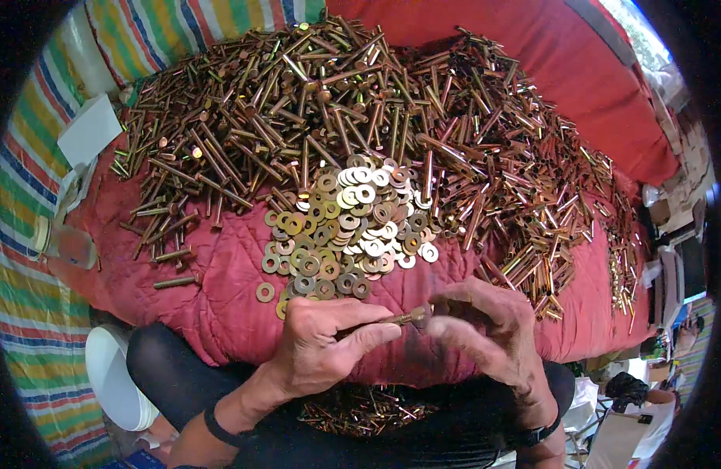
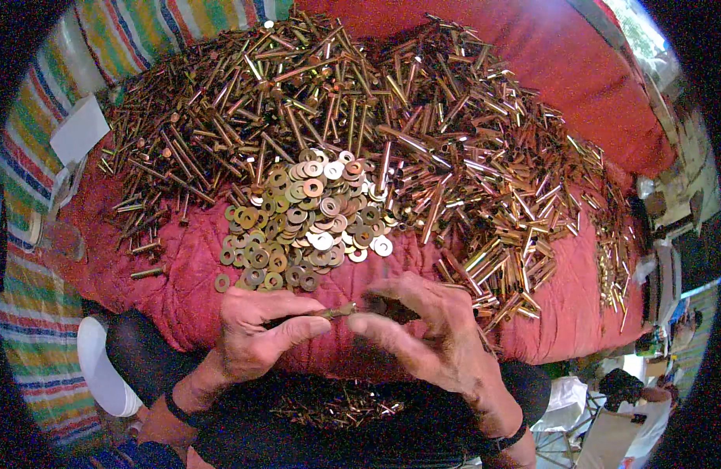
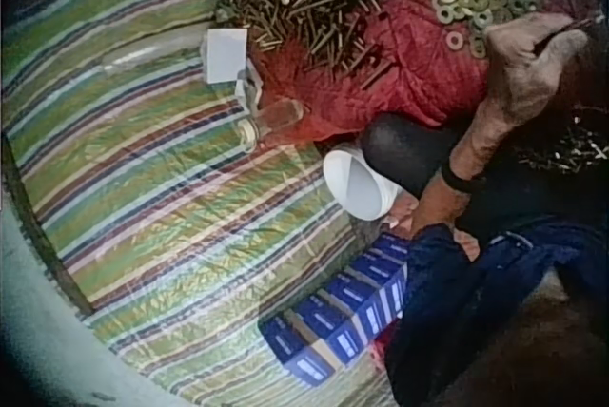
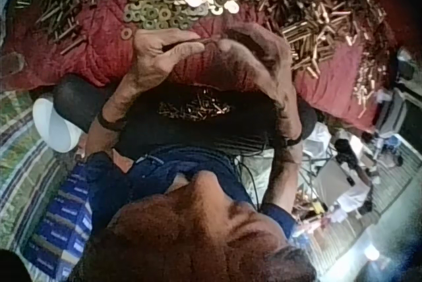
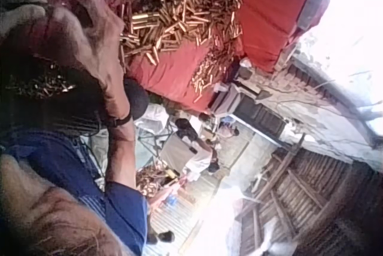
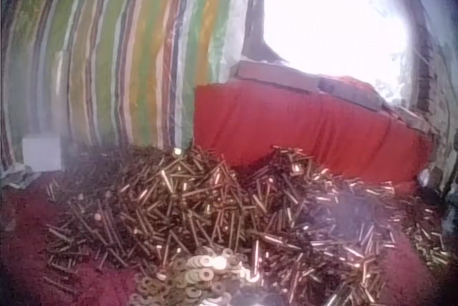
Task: The person repeatedly picks up metal bolts and washers from a large pile on a red cushion, threads a washer onto each bolt, and places the assembled fastener back onto the pile. The process is continuous and repetitive.
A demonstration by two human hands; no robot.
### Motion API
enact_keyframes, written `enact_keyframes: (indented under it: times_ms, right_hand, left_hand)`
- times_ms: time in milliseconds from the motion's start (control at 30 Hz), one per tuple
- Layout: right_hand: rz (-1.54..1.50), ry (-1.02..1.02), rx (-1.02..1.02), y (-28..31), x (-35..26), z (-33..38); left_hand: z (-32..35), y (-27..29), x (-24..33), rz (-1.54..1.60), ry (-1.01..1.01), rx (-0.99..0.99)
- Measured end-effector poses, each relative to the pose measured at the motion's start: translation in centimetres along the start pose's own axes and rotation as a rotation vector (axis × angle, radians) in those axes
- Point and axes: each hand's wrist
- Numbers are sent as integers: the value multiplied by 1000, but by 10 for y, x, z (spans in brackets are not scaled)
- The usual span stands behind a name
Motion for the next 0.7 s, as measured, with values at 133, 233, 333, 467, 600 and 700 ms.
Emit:
enact_keyframes:
  times_ms: [133, 233, 333, 467, 600, 700]
  right_hand:
    - [1, 154, -30, -4, 3, -1]
    - [15, 231, -32, -8, 9, -1]
    - [105, 215, -62, -10, 11, 1]
    - [-76, -109, -128, -3, 4, 5]
    - [-36, -60, -28, -1, -1, 2]
    - [59, 169, -58, -4, 2, -2]
  left_hand:
    - [0, 2, 1, 55, 57, -15]
    - [1, 2, 2, 66, 97, -74]
    - [2, 1, 3, 118, 97, -116]
    - [2, 0, 5, 118, 161, -125]
    - [2, 2, 6, 205, 252, -106]
    - [1, 5, 6, 226, 267, -119]
Point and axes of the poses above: each hand's wrist, its own z-axis away from the middle knuckle, its own y-axis out of the back of the hand, x = y × z, and after that the axes turned 1 degree about -z, right-handed
